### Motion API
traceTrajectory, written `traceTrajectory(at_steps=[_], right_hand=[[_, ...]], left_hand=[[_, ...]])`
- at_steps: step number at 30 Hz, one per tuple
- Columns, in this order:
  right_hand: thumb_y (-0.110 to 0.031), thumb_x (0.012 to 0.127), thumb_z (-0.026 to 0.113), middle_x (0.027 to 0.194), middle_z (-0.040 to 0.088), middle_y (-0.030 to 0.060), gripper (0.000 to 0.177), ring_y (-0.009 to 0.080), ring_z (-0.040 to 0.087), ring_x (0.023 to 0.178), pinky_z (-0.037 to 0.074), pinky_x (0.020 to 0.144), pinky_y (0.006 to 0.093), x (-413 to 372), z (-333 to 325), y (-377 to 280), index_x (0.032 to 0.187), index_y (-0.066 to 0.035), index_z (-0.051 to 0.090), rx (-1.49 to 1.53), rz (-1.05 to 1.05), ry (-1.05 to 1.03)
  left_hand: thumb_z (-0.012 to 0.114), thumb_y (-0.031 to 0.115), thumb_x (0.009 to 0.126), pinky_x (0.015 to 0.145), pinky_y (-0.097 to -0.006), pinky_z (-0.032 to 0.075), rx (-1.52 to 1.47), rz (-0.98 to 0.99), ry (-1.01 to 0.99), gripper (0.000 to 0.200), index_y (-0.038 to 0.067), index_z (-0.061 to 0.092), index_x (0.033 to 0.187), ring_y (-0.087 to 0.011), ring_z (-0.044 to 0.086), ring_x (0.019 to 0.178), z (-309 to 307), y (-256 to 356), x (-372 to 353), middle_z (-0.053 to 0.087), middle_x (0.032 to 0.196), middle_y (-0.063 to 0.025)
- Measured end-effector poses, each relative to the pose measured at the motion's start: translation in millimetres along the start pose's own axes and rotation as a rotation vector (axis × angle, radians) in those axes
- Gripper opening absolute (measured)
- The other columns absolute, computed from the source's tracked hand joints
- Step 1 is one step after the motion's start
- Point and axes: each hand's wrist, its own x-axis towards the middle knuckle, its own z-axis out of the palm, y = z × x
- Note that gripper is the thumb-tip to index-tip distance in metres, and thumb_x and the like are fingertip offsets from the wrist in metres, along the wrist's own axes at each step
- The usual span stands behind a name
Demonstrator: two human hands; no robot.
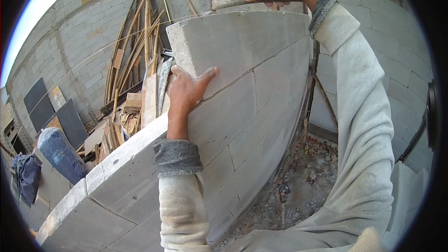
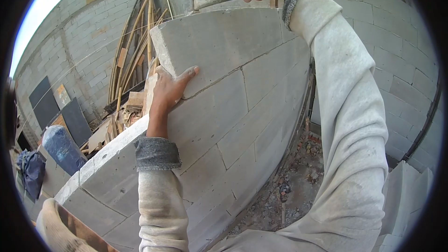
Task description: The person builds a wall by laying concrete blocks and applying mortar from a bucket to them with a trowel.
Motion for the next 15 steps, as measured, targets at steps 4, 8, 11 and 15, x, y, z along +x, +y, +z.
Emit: traceTrajectory(at_steps=[4,8,11,15], right_hand=[[-0.030,0.093,0.062,0.075,0.064,0.0045,0.029,0.0163,0.059,0.063,0.048,0.057,0.0345,10.7,-8.9,-11.7,0.104,-0.006,0.071,-0.133,0.011,-0.083],[-0.031,0.091,0.063,0.076,0.066,0.0062,0.033,0.0173,0.062,0.067,0.050,0.057,0.0350,-0.6,-3.3,-26.0,0.116,-0.011,0.071,-0.036,0.020,-0.061],[-0.031,0.090,0.064,0.080,0.068,0.0073,0.035,0.0184,0.064,0.070,0.052,0.062,0.0356,-3.9,-8.7,-31.2,0.119,-0.011,0.071,-0.113,0.035,-0.065],[-0.032,0.090,0.065,0.096,0.073,0.0120,0.042,0.0220,0.066,0.076,0.057,0.075,0.0412,-30.8,-9.5,-4.5,0.128,-0.014,0.066,-0.034,-0.020,0.270]], left_hand=[[0.070,0.067,0.072,0.102,-0.0416,0.045,0.007,0.004,-0.010,0.120,-0.027,0.030,0.134,-0.0488,0.057,0.119,-2.5,1.9,-2.9,0.055,0.121,-0.0438],[0.070,0.069,0.072,0.103,-0.0426,0.045,0.031,0.020,0.005,0.126,-0.027,0.023,0.138,-0.0485,0.055,0.122,-0.8,-2.2,-1.7,0.052,0.125,-0.0443],[0.069,0.069,0.072,0.104,-0.0433,0.044,0.034,-0.014,-0.020,0.128,-0.027,0.019,0.140,-0.0476,0.055,0.123,-2.9,0.2,-3.5,0.052,0.126,-0.0435],[0.070,0.068,0.071,0.106,-0.0429,0.042,0.013,-0.045,-0.027,0.129,-0.025,0.018,0.142,-0.0458,0.056,0.122,-9.1,5.7,-5.8,0.054,0.125,-0.0419]])
